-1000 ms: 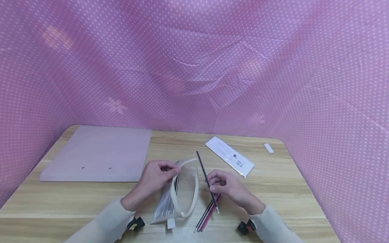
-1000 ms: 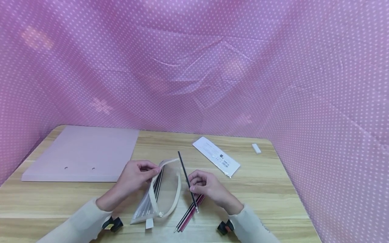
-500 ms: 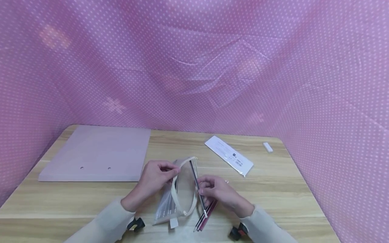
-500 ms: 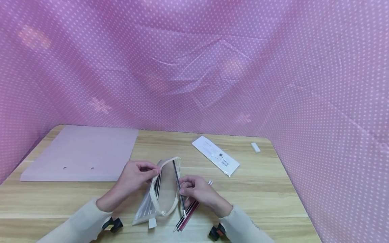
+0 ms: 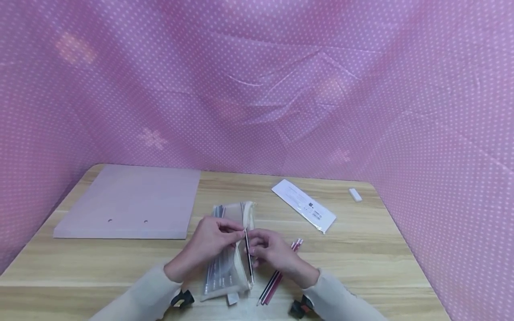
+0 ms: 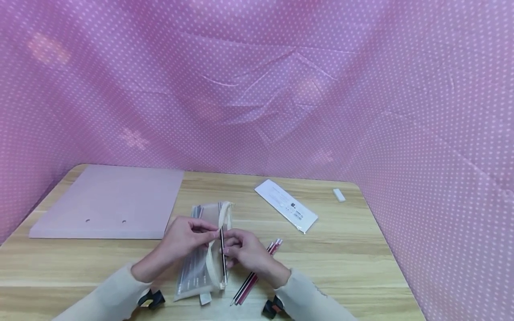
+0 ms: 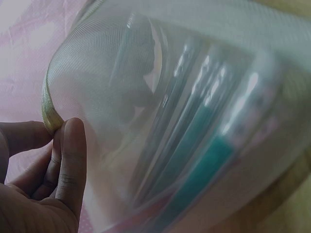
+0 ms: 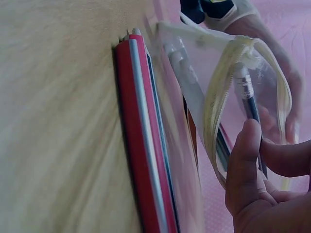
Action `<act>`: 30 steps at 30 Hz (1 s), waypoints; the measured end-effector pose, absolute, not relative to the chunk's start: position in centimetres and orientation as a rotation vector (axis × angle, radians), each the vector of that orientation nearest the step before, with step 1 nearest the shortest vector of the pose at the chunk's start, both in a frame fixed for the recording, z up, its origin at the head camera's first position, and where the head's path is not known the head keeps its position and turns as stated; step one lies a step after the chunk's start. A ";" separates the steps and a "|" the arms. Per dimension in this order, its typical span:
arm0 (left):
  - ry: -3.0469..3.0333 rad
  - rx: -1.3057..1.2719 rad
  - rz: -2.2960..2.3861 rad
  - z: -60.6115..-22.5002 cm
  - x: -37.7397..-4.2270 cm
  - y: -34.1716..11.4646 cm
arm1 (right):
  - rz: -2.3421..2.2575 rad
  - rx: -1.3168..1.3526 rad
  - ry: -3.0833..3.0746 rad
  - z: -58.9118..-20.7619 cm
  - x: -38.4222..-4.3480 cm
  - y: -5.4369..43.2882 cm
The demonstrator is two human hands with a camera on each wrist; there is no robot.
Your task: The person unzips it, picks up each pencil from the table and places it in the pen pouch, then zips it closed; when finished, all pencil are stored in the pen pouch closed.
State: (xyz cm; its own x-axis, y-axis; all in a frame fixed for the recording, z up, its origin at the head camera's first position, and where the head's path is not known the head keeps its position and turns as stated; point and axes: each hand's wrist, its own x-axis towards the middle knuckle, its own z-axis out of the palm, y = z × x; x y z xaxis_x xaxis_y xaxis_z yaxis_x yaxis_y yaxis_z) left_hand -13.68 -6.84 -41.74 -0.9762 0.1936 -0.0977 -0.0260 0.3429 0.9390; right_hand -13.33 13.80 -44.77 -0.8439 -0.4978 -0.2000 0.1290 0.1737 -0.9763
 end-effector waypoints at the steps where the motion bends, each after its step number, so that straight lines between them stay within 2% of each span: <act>1: 2.410 0.148 1.688 -41.7 -13.6 -6.7 | -1.709 -0.354 1.977 -44.8 -13.3 13.6; 19: 2.392 0.141 1.767 -41.8 -13.9 -7.0 | -1.762 -0.157 1.955 -45.5 -13.0 12.1; 30: 2.416 0.094 1.729 -42.0 -14.2 -7.1 | -1.808 -0.261 1.887 -45.3 -13.4 13.2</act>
State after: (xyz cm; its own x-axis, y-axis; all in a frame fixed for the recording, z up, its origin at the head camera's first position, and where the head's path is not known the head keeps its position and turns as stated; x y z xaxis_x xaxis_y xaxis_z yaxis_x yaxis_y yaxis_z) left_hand -14.24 -7.14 -41.98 -0.9837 0.1493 -0.1002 -0.0467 0.3259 0.9443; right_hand -13.44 13.16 -45.35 -0.8517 -0.4728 -0.2261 0.2058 0.0951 -0.9740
